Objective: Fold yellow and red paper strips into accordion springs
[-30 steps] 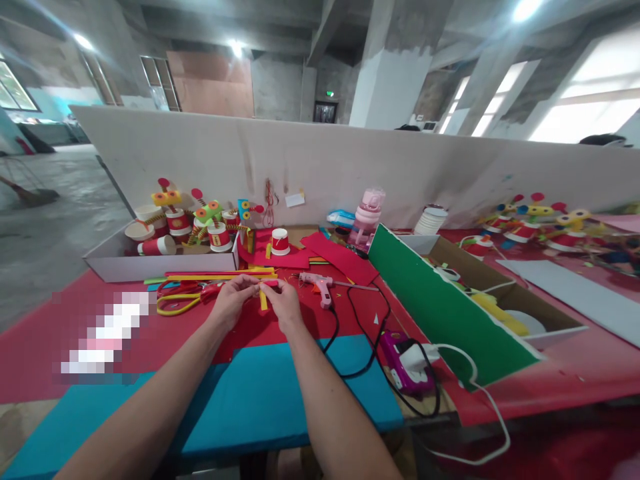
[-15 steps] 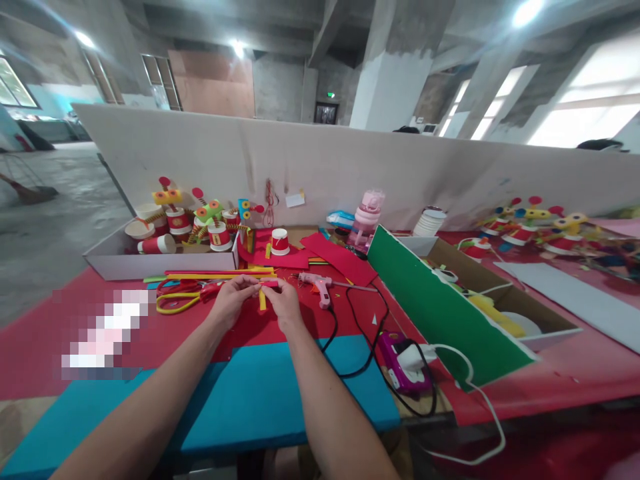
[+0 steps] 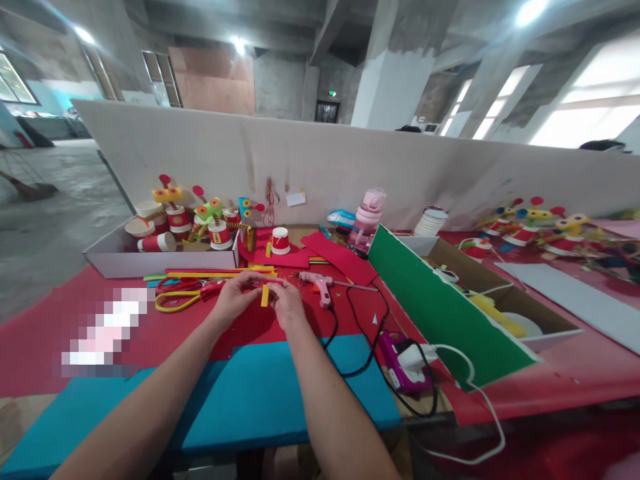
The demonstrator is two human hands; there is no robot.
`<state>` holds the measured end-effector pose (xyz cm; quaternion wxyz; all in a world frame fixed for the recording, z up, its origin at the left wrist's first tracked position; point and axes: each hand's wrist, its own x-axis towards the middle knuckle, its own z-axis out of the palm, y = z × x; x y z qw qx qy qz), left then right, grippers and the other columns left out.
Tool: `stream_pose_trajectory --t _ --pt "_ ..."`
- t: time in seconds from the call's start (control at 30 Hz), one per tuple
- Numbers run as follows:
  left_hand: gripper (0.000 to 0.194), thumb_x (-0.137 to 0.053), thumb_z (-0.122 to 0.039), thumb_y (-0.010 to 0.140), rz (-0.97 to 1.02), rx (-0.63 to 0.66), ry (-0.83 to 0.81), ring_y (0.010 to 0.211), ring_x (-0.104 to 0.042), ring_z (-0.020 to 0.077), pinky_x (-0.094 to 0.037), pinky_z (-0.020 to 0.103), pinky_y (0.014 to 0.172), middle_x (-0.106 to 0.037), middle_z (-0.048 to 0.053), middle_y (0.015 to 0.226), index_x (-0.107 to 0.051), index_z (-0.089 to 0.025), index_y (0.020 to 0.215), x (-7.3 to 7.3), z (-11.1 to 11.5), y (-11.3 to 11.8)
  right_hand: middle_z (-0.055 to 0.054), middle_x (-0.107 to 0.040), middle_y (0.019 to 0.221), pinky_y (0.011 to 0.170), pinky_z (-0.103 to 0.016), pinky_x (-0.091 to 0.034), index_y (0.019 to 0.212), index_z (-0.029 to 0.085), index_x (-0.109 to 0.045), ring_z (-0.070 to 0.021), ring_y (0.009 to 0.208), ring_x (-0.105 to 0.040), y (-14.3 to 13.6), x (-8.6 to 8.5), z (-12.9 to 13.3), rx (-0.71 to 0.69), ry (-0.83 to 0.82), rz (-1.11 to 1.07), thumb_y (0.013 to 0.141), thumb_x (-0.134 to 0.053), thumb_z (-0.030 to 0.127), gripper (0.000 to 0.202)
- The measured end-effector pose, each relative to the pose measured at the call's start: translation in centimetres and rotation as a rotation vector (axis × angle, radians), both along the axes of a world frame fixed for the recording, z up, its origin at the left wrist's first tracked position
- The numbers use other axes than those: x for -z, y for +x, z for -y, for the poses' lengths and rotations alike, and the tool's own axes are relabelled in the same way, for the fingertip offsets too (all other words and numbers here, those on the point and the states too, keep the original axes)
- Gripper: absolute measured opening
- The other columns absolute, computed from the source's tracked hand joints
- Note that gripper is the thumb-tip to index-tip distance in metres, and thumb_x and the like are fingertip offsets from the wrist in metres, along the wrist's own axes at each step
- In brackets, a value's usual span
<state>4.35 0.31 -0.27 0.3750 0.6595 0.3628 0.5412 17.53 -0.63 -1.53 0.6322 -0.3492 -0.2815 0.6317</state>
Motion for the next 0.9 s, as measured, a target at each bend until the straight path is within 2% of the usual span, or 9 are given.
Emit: stream_pose_trajectory --t 0.1,0.23,0.53,0.7,0.9 --pt "0.026 -0.065 -0.008 0.066 -0.127 -0.045 0.155 0.087 -0.061 0.0209 -0.045 0.034 0.082 -0.07 0.005 0.088 -0.072 -0.023 0.086 -0.04 0.06 0.08 0.004 -0.063 0.056 0.05 -0.022 -0.041 0.066 0.018 -0.065 -0.0111 0.053 -0.055 -0.07 -0.08 0.11 -0.023 -0.032 -0.016 0.053 -0.071 0.018 0.014" --pt "0.021 -0.067 -0.012 0.068 -0.209 -0.059 0.227 0.089 -0.06 0.023 -0.044 0.036 0.085 -0.07 0.006 0.087 -0.072 -0.024 0.085 -0.02 0.12 0.12 0.004 -0.065 0.06 0.053 -0.021 -0.043 0.07 0.019 -0.065 -0.0108 0.056 -0.057 0.02 0.04 0.08 -0.031 -0.076 -0.013 0.053 -0.07 0.017 0.018" --pt "0.018 -0.069 -0.016 0.069 -0.141 -0.036 0.178 0.091 -0.059 0.0253 -0.043 0.039 0.088 -0.071 0.007 0.089 -0.075 -0.027 0.083 0.08 -0.06 -0.12 0.002 -0.069 0.068 0.071 -0.032 -0.053 0.073 0.02 -0.064 -0.0142 0.065 -0.065 0.22 0.07 0.29 -0.071 -0.026 -0.058 0.056 -0.072 0.019 0.019" --pt "0.014 -0.07 -0.018 0.068 -0.111 -0.053 0.194 0.094 -0.058 0.0256 -0.043 0.039 0.089 -0.069 0.008 0.092 -0.075 -0.027 0.079 -0.22 0.18 -0.15 0.002 -0.07 0.069 0.071 -0.034 -0.054 0.074 0.02 -0.064 -0.0161 0.066 -0.066 0.06 -0.22 0.3 -0.027 0.003 0.0 0.056 -0.075 0.025 0.022" --pt "0.003 -0.072 -0.022 0.069 -0.06 -0.078 0.178 0.086 -0.06 0.0228 -0.044 0.035 0.086 -0.069 0.006 0.082 -0.073 -0.025 0.071 -0.36 0.24 -0.02 0.001 -0.07 0.069 0.073 -0.035 -0.053 0.075 0.02 -0.063 -0.0188 0.072 -0.068 -0.07 -0.4 0.34 -0.018 0.077 0.046 0.055 -0.076 0.027 0.025"
